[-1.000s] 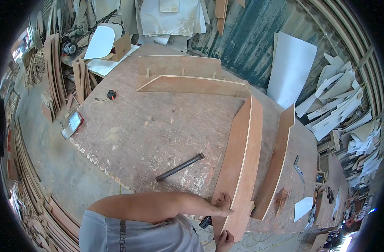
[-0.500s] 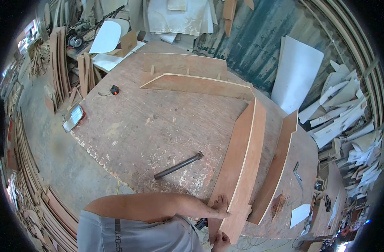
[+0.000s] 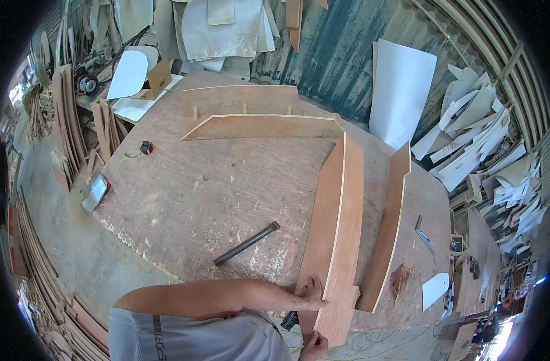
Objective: The person assembles a wooden structure on a workbench using a pneumatic nail gun and a hammer. They align and fasten curved wooden pieces, measure the components with a tape measure, and move the assembled unit to a nearby table saw.
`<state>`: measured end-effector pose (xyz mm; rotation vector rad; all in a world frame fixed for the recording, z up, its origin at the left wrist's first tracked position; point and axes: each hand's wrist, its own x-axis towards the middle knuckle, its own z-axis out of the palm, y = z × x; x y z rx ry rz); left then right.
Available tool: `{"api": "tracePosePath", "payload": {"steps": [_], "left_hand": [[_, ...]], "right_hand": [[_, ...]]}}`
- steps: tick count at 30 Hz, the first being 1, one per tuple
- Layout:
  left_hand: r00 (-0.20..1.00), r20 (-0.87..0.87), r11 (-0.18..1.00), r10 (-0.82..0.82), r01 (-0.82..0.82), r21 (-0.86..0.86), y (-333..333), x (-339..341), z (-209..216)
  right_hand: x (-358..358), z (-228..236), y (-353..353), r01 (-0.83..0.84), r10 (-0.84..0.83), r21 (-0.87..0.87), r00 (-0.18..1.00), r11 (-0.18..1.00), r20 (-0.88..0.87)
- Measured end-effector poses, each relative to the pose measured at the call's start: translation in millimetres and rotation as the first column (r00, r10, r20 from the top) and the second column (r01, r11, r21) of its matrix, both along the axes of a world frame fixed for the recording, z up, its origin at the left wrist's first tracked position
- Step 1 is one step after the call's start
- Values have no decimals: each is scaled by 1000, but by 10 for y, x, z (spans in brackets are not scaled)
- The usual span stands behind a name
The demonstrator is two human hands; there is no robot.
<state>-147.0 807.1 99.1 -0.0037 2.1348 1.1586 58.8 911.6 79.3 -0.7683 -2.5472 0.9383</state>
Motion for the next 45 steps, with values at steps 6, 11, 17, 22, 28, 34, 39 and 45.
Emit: {"api": "tracePosePath", "payload": {"steps": [6,11,17,22,28,34,39,45], "left_hand": [[1000,1,1000,-8,8,-26,38,50,-73],[999,7,999,31,-31,-36,33,39,-151],[1000,7,1000,-23,23,-18,106,63,-61],[1000,6,1000,-1,1,-11,87,49,-132],[1000,-12,1000,-4,4,-18,85,53,-158],[998,3,998,-56,56,-34,134,21,-189],[997,-71,1000,-15,13,-26,173,49,-326],[996,-90,999,-29,26,-36,172,60,-326]], "right_hand": [[-64,-29,436,-72,100,-292,992,954,80],[-367,188,439,142,10,-607,971,782,240],[-179,-22,485,99,-23,-337,975,936,223],[-188,66,105,159,-146,-147,985,976,95],[-136,5,-11,110,-110,-26,994,994,2],[-81,43,-165,16,4,243,997,970,-80],[-21,55,52,-21,23,31,998,999,-55],[-59,-56,315,74,-59,-226,995,971,76]]}}
